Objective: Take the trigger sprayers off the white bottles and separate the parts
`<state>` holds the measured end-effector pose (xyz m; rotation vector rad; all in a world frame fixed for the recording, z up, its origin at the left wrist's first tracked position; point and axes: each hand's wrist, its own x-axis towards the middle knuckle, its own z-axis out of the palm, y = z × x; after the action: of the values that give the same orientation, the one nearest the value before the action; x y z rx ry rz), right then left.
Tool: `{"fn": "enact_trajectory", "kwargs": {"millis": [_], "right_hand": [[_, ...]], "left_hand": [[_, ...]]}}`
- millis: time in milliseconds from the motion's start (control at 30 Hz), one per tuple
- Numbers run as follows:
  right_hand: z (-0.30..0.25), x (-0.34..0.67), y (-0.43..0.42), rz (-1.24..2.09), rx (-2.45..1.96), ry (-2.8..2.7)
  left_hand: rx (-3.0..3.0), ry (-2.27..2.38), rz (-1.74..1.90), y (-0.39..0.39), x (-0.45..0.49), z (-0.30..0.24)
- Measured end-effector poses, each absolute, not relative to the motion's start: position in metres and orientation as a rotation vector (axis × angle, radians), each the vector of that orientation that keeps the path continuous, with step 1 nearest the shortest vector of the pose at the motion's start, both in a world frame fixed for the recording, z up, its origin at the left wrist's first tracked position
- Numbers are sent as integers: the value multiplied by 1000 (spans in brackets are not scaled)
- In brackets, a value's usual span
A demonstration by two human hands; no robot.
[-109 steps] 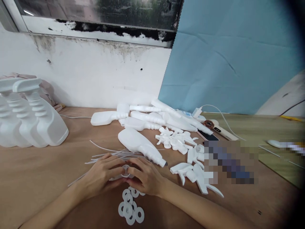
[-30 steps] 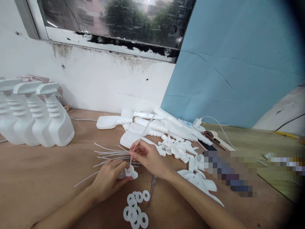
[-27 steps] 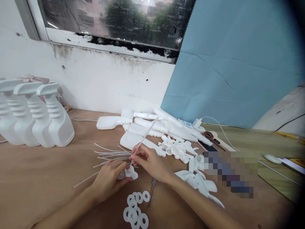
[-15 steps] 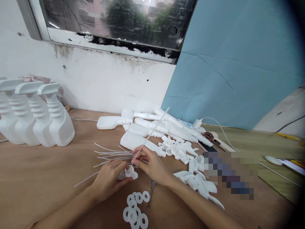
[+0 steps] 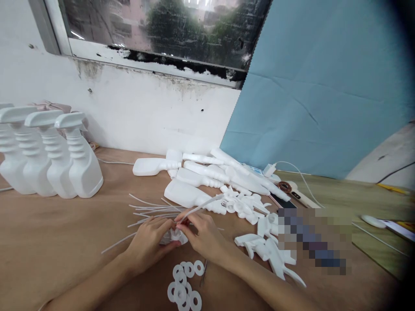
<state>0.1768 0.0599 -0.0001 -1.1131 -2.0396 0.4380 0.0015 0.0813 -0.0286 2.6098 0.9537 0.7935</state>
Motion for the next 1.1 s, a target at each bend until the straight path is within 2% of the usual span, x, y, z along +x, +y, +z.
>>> {"fn": "enact_trajectory", "kwargs": {"millis": [167,433,767,1100], "right_hand": [[6,176,61,517,-1207,-1995],[2,175,60,382,-1105,-2128],[-13,173,54,213,-914,-2019],[-12,173,56,356,-1006,-2023]], "left_hand": [[2547,1029,783,80,1,-30],[2607,988,792,81,2,-30],[2597,993,797,80,2,-32],[2644,1000,743,80,5,-31]]}}
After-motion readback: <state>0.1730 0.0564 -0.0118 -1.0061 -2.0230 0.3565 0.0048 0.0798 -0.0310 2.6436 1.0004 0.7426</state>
